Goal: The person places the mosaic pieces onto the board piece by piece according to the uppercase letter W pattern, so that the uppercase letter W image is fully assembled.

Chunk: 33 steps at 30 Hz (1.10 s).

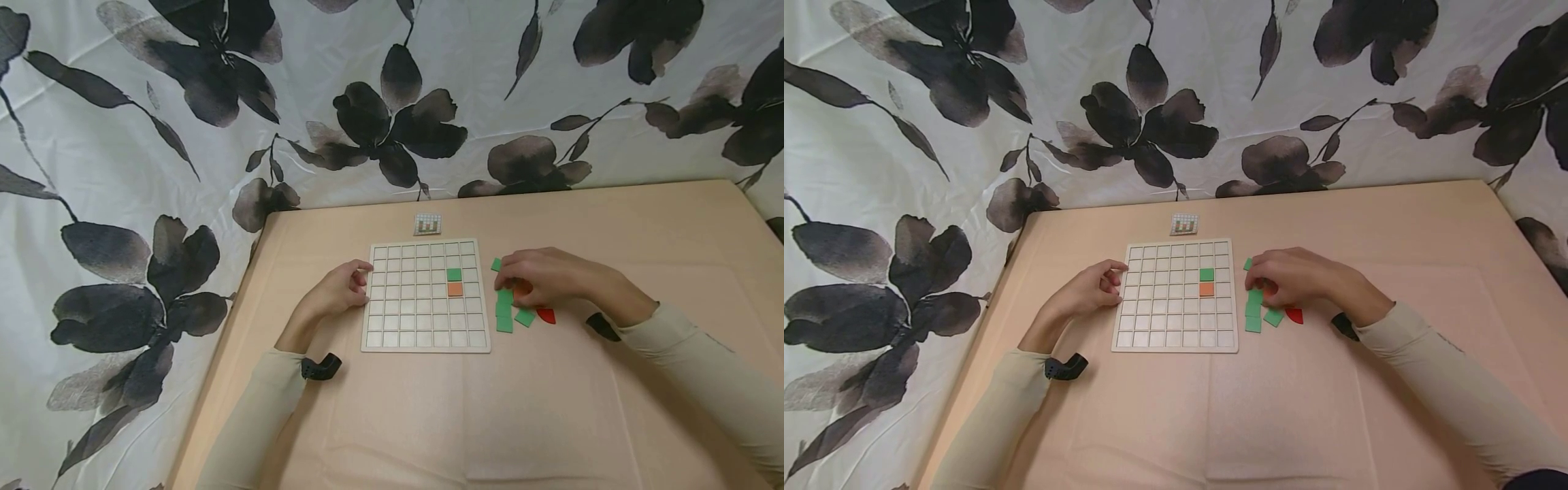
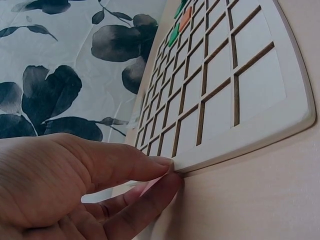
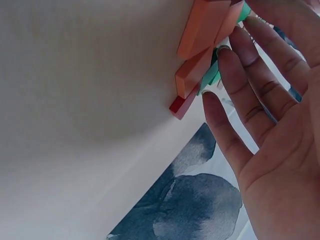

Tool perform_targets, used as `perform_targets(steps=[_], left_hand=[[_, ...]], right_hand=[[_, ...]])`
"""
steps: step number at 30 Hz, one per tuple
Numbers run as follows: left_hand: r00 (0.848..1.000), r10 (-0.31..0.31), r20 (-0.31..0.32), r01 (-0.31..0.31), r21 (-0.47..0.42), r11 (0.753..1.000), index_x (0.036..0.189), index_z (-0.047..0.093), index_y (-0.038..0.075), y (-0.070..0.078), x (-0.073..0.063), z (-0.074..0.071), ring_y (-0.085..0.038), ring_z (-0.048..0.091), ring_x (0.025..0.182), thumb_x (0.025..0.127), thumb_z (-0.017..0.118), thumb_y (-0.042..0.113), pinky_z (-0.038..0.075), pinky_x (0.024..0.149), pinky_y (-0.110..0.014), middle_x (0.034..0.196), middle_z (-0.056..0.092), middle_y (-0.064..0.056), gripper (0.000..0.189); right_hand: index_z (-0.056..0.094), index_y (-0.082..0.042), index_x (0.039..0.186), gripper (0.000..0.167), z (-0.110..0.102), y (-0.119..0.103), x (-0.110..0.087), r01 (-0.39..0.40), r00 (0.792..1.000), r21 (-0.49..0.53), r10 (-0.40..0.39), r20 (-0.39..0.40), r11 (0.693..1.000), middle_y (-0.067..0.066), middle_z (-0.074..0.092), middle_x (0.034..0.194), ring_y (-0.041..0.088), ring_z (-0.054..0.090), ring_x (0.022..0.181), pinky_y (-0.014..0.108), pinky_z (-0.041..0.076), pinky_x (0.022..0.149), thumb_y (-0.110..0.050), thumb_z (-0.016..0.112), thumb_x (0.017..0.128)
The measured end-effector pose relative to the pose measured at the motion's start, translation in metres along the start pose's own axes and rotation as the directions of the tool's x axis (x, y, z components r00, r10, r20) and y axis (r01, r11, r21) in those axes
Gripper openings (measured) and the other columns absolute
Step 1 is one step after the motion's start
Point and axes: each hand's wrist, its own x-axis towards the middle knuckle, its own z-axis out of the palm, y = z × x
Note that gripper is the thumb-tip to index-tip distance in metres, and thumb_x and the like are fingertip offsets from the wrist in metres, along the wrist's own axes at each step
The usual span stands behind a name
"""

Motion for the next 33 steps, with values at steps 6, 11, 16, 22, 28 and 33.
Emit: perform_targets(steps=[6, 11, 16, 22, 28, 33], left_hand=[[1.000, 0.003, -0.001, -0.003, 0.007, 1.000, 0.142, 0.047, -0.001, 0.0002, -0.0006, -0.0004, -0.018, 0.054, 0.084, 0.086, 0.071, -0.010, 0.045, 0.067, -0.025, 0.103, 0.051, -0.012, 0.061], [1.000, -0.007, -0.002, 0.007, 0.012, 1.000, 0.143, 0.047, 0.000, 0.0012, -0.0015, -0.0002, -0.019, 0.054, 0.084, 0.087, 0.071, -0.010, 0.045, 0.067, -0.026, 0.103, 0.052, -0.012, 0.062], [1.000, -0.009, -0.003, 0.009, 0.018, 1.000, 0.143, 0.047, 0.000, 0.0010, -0.0018, -0.0007, -0.018, 0.054, 0.085, 0.087, 0.070, -0.009, 0.045, 0.067, -0.026, 0.103, 0.052, -0.012, 0.061], [1.000, -0.021, -0.009, 0.021, 0.018, 1.000, 0.143, 0.048, 0.002, 0.0004, -0.0024, -0.0005, -0.019, 0.054, 0.086, 0.087, 0.070, -0.008, 0.046, 0.068, -0.026, 0.104, 0.051, -0.011, 0.061], [0.999, -0.029, -0.015, 0.029, 0.021, 0.999, 0.142, 0.048, 0.003, 0.0005, -0.0028, -0.0002, -0.019, 0.054, 0.086, 0.087, 0.070, -0.008, 0.046, 0.068, -0.027, 0.104, 0.051, -0.010, 0.060], [1.000, -0.027, -0.015, 0.027, 0.013, 1.000, 0.143, 0.048, 0.002, 0.0002, -0.0031, -0.0002, -0.019, 0.053, 0.086, 0.088, 0.070, -0.008, 0.046, 0.067, -0.026, 0.104, 0.051, -0.011, 0.060]], right_hand=[[0.075, -0.024, 0.103, 0.023, 0.0006, -0.0013, 0.0013, 0.016, 1.000, -0.003, -0.016, -0.007, 1.000, -0.011, 0.059, 0.093, 0.013, 0.054, 0.089, 0.032, 0.047, 0.075, -0.017, 0.079, 0.081], [0.075, -0.024, 0.102, 0.023, 0.0031, 0.0006, 0.0024, 0.015, 1.000, -0.007, -0.016, -0.015, 1.000, -0.011, 0.059, 0.093, 0.012, 0.054, 0.089, 0.032, 0.048, 0.076, -0.019, 0.081, 0.080], [0.074, -0.025, 0.100, 0.022, 0.0048, 0.0016, 0.0026, 0.026, 0.999, -0.014, -0.026, -0.027, 1.000, -0.011, 0.058, 0.091, 0.011, 0.054, 0.087, 0.030, 0.048, 0.075, -0.019, 0.082, 0.080], [0.074, -0.023, 0.099, 0.022, 0.0045, 0.0003, 0.0031, 0.033, 0.999, -0.021, -0.034, -0.029, 0.999, -0.010, 0.058, 0.091, 0.010, 0.052, 0.087, 0.030, 0.048, 0.074, -0.020, 0.082, 0.079], [0.074, -0.023, 0.098, 0.021, 0.0039, 0.0001, 0.0043, 0.044, 0.999, -0.021, -0.045, -0.028, 0.999, -0.010, 0.057, 0.090, 0.010, 0.051, 0.086, 0.029, 0.047, 0.073, -0.018, 0.080, 0.079], [0.072, -0.023, 0.095, 0.019, 0.0039, 0.0016, 0.0053, 0.062, 0.998, -0.033, -0.063, -0.029, 0.998, -0.011, 0.055, 0.087, 0.007, 0.049, 0.083, 0.027, 0.044, 0.070, -0.018, 0.080, 0.078]])
